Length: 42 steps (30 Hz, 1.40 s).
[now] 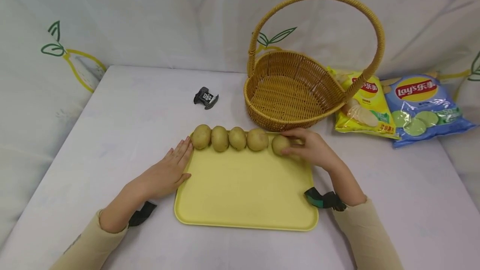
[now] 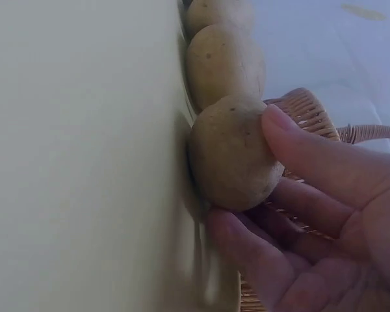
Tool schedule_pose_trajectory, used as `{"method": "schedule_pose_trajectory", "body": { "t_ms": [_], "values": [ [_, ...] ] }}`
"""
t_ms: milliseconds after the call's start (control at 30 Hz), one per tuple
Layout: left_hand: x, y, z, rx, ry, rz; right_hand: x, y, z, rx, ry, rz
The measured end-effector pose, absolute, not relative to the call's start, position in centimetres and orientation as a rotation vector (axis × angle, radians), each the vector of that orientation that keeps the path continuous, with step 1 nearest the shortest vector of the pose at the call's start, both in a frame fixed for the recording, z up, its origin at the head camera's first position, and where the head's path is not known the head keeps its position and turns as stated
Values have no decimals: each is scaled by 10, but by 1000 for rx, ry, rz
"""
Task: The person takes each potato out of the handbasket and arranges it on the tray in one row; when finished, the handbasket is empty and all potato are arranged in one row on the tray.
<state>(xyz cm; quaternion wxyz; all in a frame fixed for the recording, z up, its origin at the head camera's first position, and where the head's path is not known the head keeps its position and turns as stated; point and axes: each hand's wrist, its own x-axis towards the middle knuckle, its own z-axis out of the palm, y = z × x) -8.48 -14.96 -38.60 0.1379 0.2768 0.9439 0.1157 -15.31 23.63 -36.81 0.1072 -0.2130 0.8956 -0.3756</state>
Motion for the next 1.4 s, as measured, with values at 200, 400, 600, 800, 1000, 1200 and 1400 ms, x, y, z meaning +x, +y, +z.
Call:
{"method": "schedule_pose_trajectory", "body": {
  "t_ms": [200,400,600,800,1000,1200,1400],
  "values": [
    [-84,-150,-385,788,2722,342,-152,234,-363,-416,2613,-1101],
    [-83,-149,-385,793,2728,339,-151,234,-365,-351,2635,-1105],
    [-82,-149,-384,795,2727,334,-150,233,-365,-311,2648,-1113],
    [-82,-150,-384,787,2726,338,-151,232,-363,-295,2626,-1122],
    [-80,-151,-386,793,2738,341,-152,231,-365,-284,2598,-1161],
    [-80,-151,-387,791,2743,343,-152,229,-364,-293,2592,-1156],
    [-78,-151,-388,782,2721,356,-150,231,-364,-309,2591,-1114]
  ]
}}
